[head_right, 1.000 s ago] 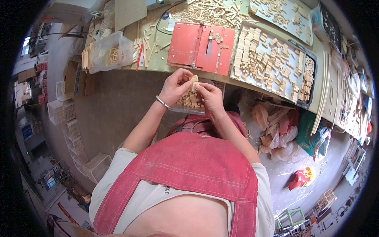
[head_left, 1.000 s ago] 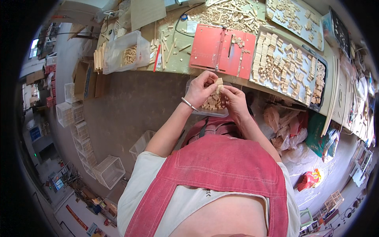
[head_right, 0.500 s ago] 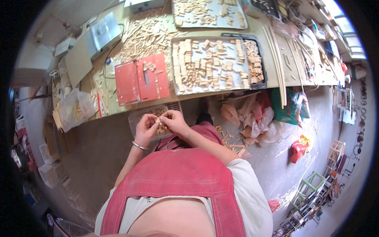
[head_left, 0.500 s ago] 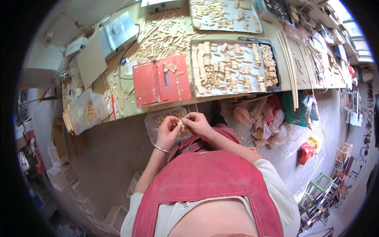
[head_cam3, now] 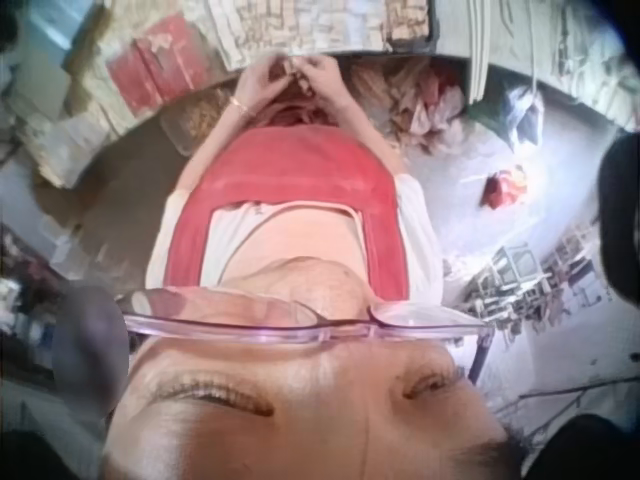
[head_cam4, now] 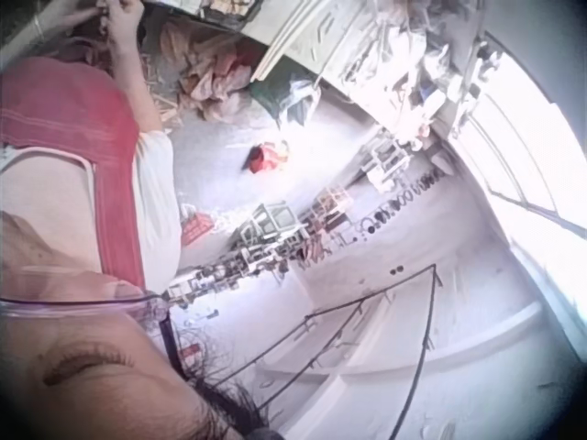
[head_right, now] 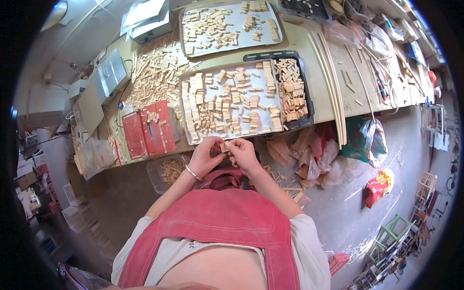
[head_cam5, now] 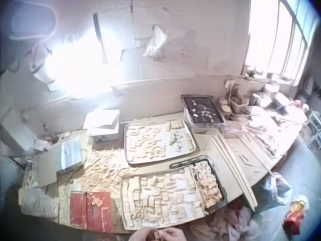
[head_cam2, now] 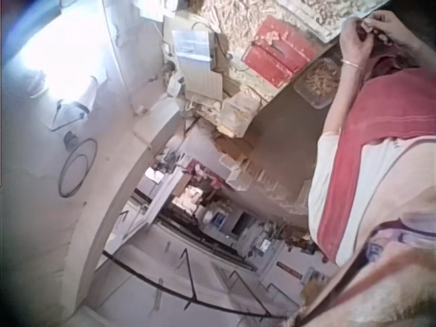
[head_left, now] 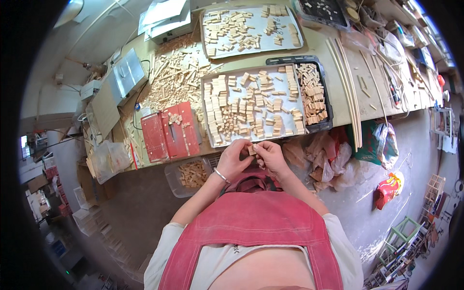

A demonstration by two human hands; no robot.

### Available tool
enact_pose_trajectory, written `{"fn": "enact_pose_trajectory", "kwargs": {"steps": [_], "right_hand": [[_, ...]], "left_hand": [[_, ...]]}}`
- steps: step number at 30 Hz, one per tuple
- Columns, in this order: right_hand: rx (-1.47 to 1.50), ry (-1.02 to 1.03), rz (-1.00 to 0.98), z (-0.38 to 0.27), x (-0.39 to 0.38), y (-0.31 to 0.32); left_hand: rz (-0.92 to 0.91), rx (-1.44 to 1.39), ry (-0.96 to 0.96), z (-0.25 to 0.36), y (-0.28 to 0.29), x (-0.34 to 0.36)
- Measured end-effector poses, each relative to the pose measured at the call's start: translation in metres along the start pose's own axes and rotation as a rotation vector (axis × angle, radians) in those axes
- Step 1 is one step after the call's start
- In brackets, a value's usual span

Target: The person repeatedly picks up small wooden blocks from a tray and cuts them into smaller pieces using a red manual wood cutter. The cut pieces fall into a clear plastic bin below, while the remaining blocks are placed back onto the tray.

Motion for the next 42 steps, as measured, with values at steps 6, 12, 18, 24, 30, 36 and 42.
{"fn": "enact_pose_trajectory", "kwargs": {"steps": [6, 12, 18, 24, 30, 36, 42], "right_hand": [[0.007, 0.027, 0.041, -0.058, 0.023, 0.055], [-0.008, 0.097, 0.195, -0.107, 0.020, 0.122], [0.026, 0.168, 0.265, -0.101, 0.020, 0.180], [-0.012, 0.131, 0.299, -0.107, 0.011, 0.186], [-0.132, 0.201, 0.330, -0.127, 0.011, 0.192], [-0.912, 0.553, 0.421, -0.204, 0.038, 0.178], [-1.372, 1.053, 0.349, -0.288, 0.115, 0.117]], "left_hand": [[0.010, 0.346, -0.268, 0.032, -0.034, 0.092], [0.297, 0.413, 0.015, -0.039, -0.005, 0.170], [0.343, 0.458, -0.034, -0.035, -0.012, 0.225], [0.257, 0.505, -0.112, -0.038, -0.062, 0.269], [0.205, 0.556, -0.121, -0.050, -0.082, 0.293], [0.201, 0.625, -0.099, -0.044, -0.074, 0.281], [0.302, 0.436, -0.152, -0.005, -0.073, 0.220]]}}
Point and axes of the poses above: each hand's wrist, its own x-axis towards the middle knuckle, its own y-axis out of the back of the hand, z = x × y, the point moved 7 cm from there along x, towards the middle knuckle, and after that the axes turned 2 degrees about -y, right-handed, at the moved point
